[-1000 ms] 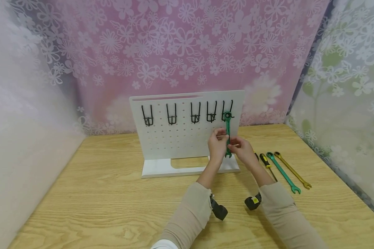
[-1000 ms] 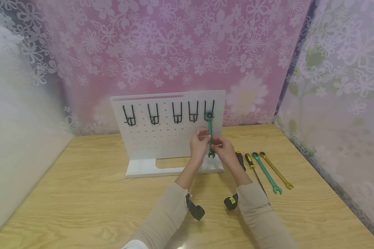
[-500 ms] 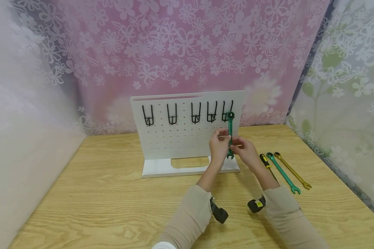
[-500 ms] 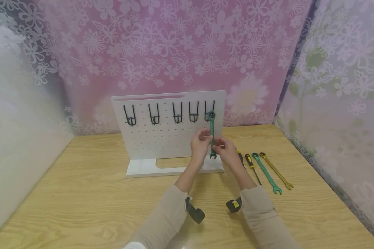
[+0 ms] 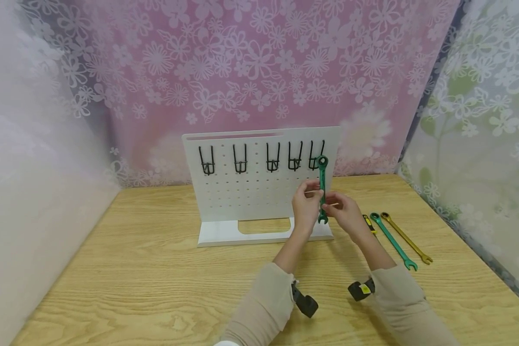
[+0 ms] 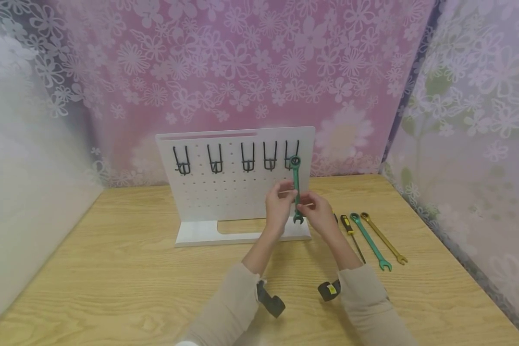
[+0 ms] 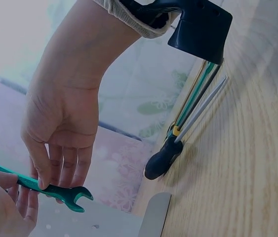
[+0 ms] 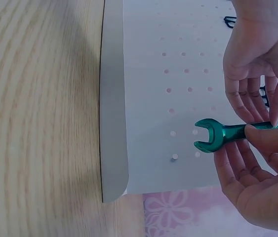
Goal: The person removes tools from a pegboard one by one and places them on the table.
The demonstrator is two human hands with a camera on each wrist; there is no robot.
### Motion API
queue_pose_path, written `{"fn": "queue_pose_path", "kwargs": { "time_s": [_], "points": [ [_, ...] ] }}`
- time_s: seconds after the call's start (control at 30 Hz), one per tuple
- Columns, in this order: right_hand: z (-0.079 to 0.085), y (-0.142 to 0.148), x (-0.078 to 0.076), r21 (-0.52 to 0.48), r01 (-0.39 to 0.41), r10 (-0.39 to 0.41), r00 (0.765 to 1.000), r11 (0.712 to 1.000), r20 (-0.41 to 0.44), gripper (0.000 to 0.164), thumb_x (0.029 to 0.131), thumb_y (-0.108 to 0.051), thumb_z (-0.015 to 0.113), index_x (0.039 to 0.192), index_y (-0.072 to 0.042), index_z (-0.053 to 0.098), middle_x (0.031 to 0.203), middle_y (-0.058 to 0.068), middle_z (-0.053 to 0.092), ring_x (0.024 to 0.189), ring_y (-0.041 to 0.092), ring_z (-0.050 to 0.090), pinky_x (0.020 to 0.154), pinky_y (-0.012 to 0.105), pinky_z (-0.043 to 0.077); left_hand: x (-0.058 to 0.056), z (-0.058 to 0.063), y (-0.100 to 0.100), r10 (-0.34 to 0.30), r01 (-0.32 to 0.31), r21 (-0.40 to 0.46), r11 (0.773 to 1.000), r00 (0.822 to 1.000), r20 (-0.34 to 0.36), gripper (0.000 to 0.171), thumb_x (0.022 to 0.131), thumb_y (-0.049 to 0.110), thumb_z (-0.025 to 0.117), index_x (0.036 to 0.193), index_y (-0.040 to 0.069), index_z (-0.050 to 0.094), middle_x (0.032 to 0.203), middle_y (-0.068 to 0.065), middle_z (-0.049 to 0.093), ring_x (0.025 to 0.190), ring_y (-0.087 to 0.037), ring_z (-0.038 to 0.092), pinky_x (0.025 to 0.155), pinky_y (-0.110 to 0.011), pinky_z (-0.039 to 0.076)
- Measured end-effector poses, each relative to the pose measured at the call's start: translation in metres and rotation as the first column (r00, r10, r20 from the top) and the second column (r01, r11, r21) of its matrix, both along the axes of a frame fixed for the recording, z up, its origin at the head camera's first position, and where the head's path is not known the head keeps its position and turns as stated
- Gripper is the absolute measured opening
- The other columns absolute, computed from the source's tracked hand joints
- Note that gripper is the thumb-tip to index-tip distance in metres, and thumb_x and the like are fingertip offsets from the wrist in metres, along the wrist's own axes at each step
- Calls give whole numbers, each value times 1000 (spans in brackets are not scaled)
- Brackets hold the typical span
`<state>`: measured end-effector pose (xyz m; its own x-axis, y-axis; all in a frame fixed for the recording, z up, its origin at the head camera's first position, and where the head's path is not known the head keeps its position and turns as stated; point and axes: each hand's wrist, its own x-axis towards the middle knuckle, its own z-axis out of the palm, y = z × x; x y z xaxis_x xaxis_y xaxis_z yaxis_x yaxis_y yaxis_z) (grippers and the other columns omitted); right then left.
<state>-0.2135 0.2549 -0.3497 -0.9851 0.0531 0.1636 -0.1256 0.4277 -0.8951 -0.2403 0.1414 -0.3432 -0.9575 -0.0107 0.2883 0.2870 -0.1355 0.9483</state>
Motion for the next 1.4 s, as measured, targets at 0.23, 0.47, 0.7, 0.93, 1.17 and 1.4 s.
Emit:
{"fn": "queue_pose_path", "kwargs": {
  "time_s": [0.23, 0.47, 0.7, 0.93, 1.17, 1.4],
  "points": [
    [2, 1, 7, 5, -15, 15, 1000, 1000, -11, 28, 94, -7, 52, 118, 6, 51, 108, 23, 52, 96, 35, 56, 82, 43, 50, 9, 3, -1, -11, 11, 27, 1000, 1000, 8, 17, 85, 0, 63, 99, 8, 66, 88, 1, 62, 78, -10, 57, 70, -26, 50],
    [4, 2, 16, 16, -11, 11, 1000, 1000, -17, 27, 94, -9, 53, 117, 6, 52, 109, 23, 53, 96, 34, 56, 82, 42, 49, 39, 30, -12, -30, 30, 38, 999, 1000, 8, 16, 86, -5, 59, 102, -4, 62, 95, -17, 61, 85, -28, 57, 67, -27, 48],
    [5, 3, 22, 15, -24, 25, 999, 1000, -48, 26, 94, -8, 53, 115, 8, 52, 107, 23, 53, 95, 34, 56, 79, 33, 51, 42, 29, -11, -23, 23, 28, 999, 1000, -9, 16, 85, -6, 59, 101, -4, 63, 94, -16, 62, 84, -26, 56, 68, -27, 47],
    [8, 5, 28, 24, -19, 20, 998, 1000, -62, 26, 93, -6, 54, 115, 8, 53, 106, 24, 55, 93, 34, 58, 77, 34, 52, 48, 31, -10, -38, 39, 43, 998, 999, -31, 16, 85, -6, 60, 101, -5, 62, 94, -17, 62, 84, -28, 56, 67, -23, 46],
    [17, 9, 40, 44, -17, 19, 998, 999, -57, 28, 93, -9, 55, 116, 7, 52, 108, 23, 54, 92, 29, 59, 74, 25, 52, 37, 16, 2, -56, 60, 38, 997, 995, -77, 17, 85, -3, 61, 101, -1, 64, 93, -12, 63, 82, -22, 57, 66, -22, 47],
    [20, 18, 51, 76, -6, 12, 997, 997, -79, 28, 94, -11, 53, 116, 6, 53, 105, 21, 54, 86, 18, 59, 72, 22, 50, 34, 8, 13, -92, 95, 27, 995, 991, -93, 15, 85, 2, 64, 99, 7, 65, 89, 2, 62, 78, -7, 54, 65, -20, 48]
  ]
}}
